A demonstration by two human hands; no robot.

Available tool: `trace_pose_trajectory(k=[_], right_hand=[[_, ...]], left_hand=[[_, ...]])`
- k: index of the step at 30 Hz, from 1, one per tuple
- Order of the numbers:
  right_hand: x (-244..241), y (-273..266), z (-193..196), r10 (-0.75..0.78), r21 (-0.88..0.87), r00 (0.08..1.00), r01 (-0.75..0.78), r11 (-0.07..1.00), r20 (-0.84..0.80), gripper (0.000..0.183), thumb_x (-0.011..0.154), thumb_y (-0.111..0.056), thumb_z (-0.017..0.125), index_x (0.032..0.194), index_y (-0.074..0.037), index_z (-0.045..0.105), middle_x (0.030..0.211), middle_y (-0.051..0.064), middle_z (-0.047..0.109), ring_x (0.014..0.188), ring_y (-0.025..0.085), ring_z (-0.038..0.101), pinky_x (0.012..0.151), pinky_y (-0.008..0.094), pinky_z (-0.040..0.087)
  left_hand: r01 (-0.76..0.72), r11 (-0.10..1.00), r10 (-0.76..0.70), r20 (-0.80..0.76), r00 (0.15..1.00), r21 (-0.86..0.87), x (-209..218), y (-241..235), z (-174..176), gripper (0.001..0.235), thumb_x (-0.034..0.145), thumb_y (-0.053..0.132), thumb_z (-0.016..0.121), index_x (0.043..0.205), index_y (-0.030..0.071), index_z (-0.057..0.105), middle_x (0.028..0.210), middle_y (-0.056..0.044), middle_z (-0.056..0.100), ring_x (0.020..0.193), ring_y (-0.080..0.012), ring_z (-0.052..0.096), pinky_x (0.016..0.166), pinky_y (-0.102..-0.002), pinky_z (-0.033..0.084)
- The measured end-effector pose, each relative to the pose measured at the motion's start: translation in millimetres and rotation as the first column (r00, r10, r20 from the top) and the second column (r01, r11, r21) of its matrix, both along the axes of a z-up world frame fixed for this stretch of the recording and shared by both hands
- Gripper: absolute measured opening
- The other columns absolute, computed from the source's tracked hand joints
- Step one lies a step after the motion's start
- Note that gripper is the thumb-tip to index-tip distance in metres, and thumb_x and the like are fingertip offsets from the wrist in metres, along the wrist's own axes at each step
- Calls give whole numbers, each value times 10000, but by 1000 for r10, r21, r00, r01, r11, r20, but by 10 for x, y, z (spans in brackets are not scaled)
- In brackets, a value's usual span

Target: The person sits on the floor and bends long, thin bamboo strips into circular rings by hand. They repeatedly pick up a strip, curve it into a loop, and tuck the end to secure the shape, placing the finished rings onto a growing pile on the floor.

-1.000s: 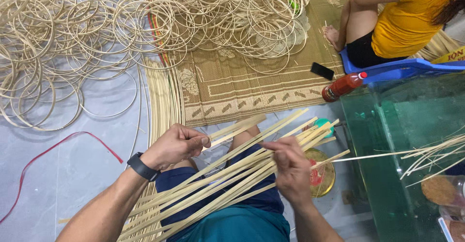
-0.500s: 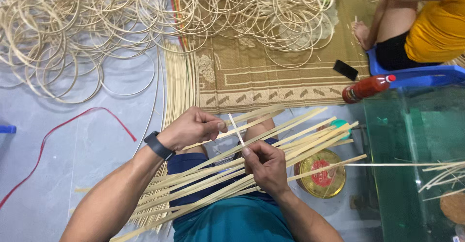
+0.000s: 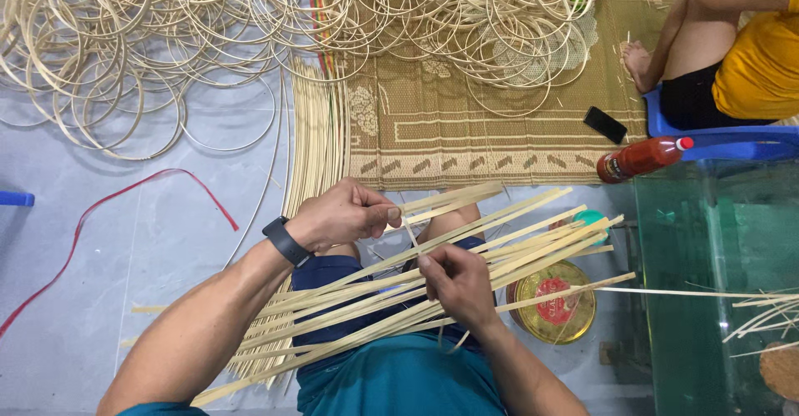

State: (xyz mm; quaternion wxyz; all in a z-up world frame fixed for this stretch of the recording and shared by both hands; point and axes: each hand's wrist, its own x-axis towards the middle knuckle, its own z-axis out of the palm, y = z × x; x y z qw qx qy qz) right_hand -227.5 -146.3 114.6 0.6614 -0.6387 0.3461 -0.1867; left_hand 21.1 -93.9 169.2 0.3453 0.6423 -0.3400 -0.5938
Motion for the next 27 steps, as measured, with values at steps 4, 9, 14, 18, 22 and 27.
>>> trace_pose_trajectory(k=[4,9,14,18,22,27], right_hand=[[376,-424,-575,161,-407,987,-145,902,5,321,993,-160,669,700,-30,686,535,-15,594,473,59,574,463,232,437],[1018,-650,-879,-93,-197,923,177,964,374,109,971,-93,727,906,-8,704,724,5,657,641,31,560,540,217,453],[852,-499,-294,-105,-743,994,92,663,30,174,841,-169,767,947,-33,742,803,96,692,714,223,641,628,364,482],[355,-459,516,49,-685,976,-183,705,-211,147,929,-227,724,951,-87,761,901,114,745,903,301,698,789,425,552],[495,-629,1001,122,-865,985,-166,474,-122,109,901,-188,712,947,-93,738,846,107,731,834,302,699,752,452,511],[868,-589,1147,228,-576,973,-211,789,-45,58,938,-73,702,959,-26,676,758,98,683,672,235,664,641,367,514]], left_hand=[[35,999,-37,-146,989,-15,-34,20,-58,204,939,161,699,944,-17,798,593,-11,603,497,-65,455,441,-248,339],[33,999,-35,-159,987,-12,-68,54,-71,218,958,142,678,938,-47,786,572,-23,553,468,-75,395,403,-259,268],[-40,997,26,-189,982,-67,-39,27,-69,172,935,122,674,1007,34,803,593,-2,604,513,-62,475,456,-244,363],[-41,990,23,-127,992,-137,-34,19,-60,205,973,140,672,910,0,807,575,6,575,516,-71,452,461,-260,354],[42,983,-49,-35,998,-177,-64,9,-63,228,983,143,660,856,9,793,568,9,572,516,-65,445,462,-263,354],[-7,975,-26,-146,989,-221,-40,19,-161,235,958,129,671,800,-14,770,556,-2,575,495,-72,446,446,-275,349]])
